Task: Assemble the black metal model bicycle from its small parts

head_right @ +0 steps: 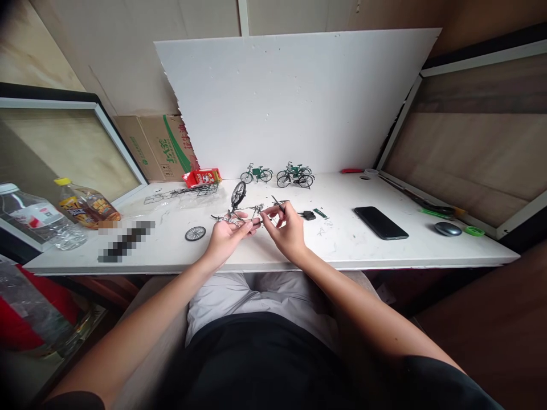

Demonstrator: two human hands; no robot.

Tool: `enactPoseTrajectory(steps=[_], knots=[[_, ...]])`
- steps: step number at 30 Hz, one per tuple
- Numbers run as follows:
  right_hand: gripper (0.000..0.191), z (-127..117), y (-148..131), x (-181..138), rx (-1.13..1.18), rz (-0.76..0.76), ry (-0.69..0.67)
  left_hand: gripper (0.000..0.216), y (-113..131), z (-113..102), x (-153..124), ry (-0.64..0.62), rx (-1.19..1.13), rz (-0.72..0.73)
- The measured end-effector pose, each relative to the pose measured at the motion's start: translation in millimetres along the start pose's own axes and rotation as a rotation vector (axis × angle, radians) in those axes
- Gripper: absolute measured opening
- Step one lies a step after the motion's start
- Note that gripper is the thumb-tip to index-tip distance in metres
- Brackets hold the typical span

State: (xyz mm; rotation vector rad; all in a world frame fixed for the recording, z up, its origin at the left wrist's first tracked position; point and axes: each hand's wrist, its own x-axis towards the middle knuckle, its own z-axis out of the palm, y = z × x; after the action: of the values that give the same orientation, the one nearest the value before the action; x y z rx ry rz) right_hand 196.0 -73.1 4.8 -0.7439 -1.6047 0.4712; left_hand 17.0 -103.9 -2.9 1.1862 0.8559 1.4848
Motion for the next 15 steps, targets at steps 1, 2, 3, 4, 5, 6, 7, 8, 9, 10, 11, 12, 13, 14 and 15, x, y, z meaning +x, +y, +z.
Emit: enactPoseTrajectory(steps=[1, 2, 3, 4, 5, 6, 7, 8, 9, 10, 11, 12, 13, 14, 15], knots=[[0.047, 0.2, 0.1, -0.1, 0.002, 0.003, 0.0, 0.052, -0.2, 0.1, -0.1, -0.004, -0.006, 0.001], [0.047, 0.4, 0.3, -0.1, 0.004, 0.009, -0.001, 0.051, -0.4, 0.3, -0.3, -0.007, -0.011, 0.003], [0.047, 0.7, 0.5, -0.1, 0.006, 0.016, -0.001, 0.051, -0.5, 0.5, -0.6, -0.01, -0.012, 0.007], [0.047, 1.0, 0.8, -0.1, 0.009, 0.024, 0.001, 0.05, -0.5, 0.6, -0.9, -0.014, -0.01, 0.011], [0.046, 1.2, 1.2, 0.0, 0.012, 0.031, 0.002, 0.049, -0.3, 0.8, -1.2, -0.015, -0.005, 0.015], [0.046, 1.5, 1.8, 0.2, 0.015, 0.035, 0.002, 0.049, 0.0, 0.9, -1.6, -0.016, 0.004, 0.018], [0.045, 1.7, 2.3, 0.4, 0.015, 0.038, 0.001, 0.049, 0.4, 0.9, -2.0, -0.017, 0.014, 0.021], [0.045, 1.8, 3.0, 0.7, 0.013, 0.04, -0.002, 0.049, 0.9, 0.9, -2.3, -0.017, 0.024, 0.023], [0.044, 1.8, 3.5, 1.0, 0.009, 0.042, -0.007, 0.05, 1.3, 0.8, -2.5, -0.016, 0.034, 0.025], [0.043, 1.8, 4.1, 1.3, 0.006, 0.045, -0.016, 0.051, 1.6, 0.7, -2.7, -0.016, 0.046, 0.028], [0.042, 1.6, 4.4, 1.6, 0.006, 0.05, -0.03, 0.051, 1.7, 0.5, -2.7, -0.017, 0.057, 0.03], [0.042, 1.4, 4.7, 2.0, 0.012, 0.058, -0.046, 0.052, 1.5, 0.3, -2.6, -0.018, 0.065, 0.033], [0.041, 1.2, 4.9, 2.4, 0.025, 0.069, -0.062, 0.053, 1.2, 0.0, -2.4, -0.02, 0.071, 0.037], [0.042, 1.0, 5.0, 2.8, 0.045, 0.083, -0.073, 0.054, 0.9, -0.3, -2.1, -0.023, 0.074, 0.041], [0.042, 1.0, 5.2, 3.5, 0.075, 0.101, -0.081, 0.056, 0.6, -0.6, -1.7, -0.026, 0.073, 0.044]])
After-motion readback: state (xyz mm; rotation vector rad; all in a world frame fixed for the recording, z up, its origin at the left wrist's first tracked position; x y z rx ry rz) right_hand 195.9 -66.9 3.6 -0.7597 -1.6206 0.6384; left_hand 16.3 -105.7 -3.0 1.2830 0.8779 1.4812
